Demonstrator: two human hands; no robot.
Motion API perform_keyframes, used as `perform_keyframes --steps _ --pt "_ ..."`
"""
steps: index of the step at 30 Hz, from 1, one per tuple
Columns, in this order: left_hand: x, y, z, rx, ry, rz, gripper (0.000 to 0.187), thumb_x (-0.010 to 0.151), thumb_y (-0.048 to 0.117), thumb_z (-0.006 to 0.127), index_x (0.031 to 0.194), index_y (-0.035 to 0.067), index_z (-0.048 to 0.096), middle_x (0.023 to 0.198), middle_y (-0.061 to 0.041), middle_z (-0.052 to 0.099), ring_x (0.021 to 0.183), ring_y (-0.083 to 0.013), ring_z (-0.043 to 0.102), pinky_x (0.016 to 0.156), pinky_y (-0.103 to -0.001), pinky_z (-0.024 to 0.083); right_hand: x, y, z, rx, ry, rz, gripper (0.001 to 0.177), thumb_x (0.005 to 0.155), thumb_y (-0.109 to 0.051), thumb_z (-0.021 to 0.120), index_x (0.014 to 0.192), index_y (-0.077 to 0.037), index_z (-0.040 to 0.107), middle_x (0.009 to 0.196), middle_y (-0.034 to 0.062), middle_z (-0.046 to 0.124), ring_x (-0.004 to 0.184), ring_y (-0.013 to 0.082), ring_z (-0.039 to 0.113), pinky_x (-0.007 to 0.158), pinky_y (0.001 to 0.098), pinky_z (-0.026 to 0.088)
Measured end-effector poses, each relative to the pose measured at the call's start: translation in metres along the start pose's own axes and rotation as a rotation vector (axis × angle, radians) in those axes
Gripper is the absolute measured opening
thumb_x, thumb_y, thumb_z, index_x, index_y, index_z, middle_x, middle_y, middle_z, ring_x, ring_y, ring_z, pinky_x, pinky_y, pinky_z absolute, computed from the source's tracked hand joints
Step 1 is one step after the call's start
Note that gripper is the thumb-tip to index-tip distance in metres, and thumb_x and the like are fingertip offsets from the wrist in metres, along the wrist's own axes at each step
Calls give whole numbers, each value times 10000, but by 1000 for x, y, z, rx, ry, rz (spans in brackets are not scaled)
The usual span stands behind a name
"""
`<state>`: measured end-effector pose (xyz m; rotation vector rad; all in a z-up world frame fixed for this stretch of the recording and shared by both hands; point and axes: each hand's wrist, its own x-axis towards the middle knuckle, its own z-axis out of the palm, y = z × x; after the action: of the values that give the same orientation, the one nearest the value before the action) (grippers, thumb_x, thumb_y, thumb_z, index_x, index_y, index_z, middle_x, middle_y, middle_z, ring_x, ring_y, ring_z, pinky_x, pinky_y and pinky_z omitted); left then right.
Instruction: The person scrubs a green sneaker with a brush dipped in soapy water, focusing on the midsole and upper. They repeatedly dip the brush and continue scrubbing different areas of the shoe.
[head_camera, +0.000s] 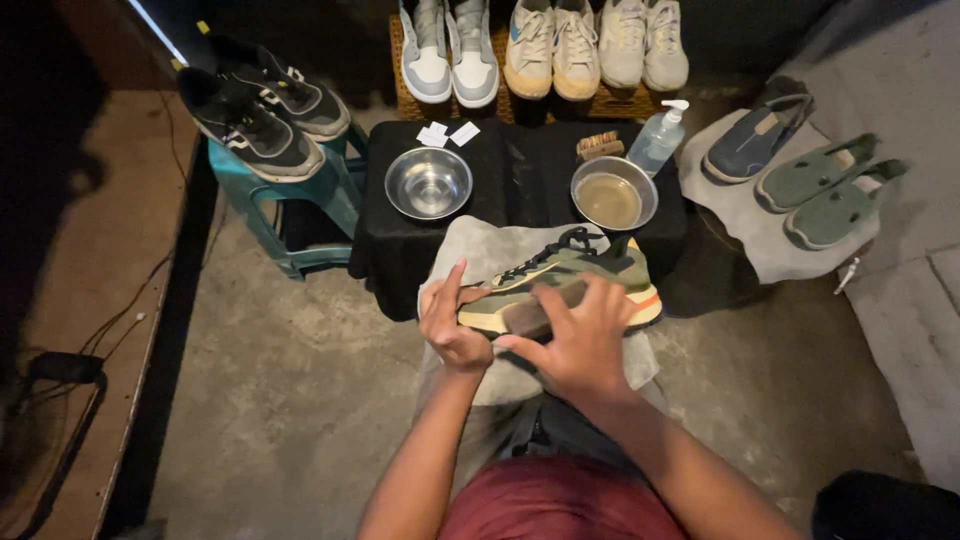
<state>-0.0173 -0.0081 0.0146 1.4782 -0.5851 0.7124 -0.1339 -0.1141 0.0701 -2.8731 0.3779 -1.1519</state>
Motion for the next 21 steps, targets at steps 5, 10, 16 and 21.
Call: perform_keyframes --steps 5,10,16,21 --pt "-30 -51 1 19 -34 0 1253 714 986 256 1269 -51 689 738 -1 764 758 -187 714 999 -400 461 17 -17 1 -6 -38 -129 697 769 -852 568 1117 -261 690 976 164 497 823 380 511 711 500 375" --pt "-9 -39 -3 -232 37 -404 1014 993 726 47 1260 -8 694 644 -28 686 623 -114 621 647 -249 476 26 26 -21 44 -136 -294 586 825 -737 675 1025 -186 687 833 67 468 711 282 516 713 424 358" --pt "-8 -44 8 -606 91 -610 1032 957 803 38 1387 29 569 584 -31 560 529 -64 531 502 -152 403 24 50 -9 99 -203 -431 577 879 -652 654 1092 -117 690 822 75 488 695 265 569 699 366 454" --pt "-5 -39 7 -542 102 -517 1006 944 797 29 1515 24 330 557 -77 591 489 -102 451 476 -179 316 53 -9 4 283 -183 -524 531 877 -549 752 1075 -60 686 810 104 464 687 311 552 643 419 460"
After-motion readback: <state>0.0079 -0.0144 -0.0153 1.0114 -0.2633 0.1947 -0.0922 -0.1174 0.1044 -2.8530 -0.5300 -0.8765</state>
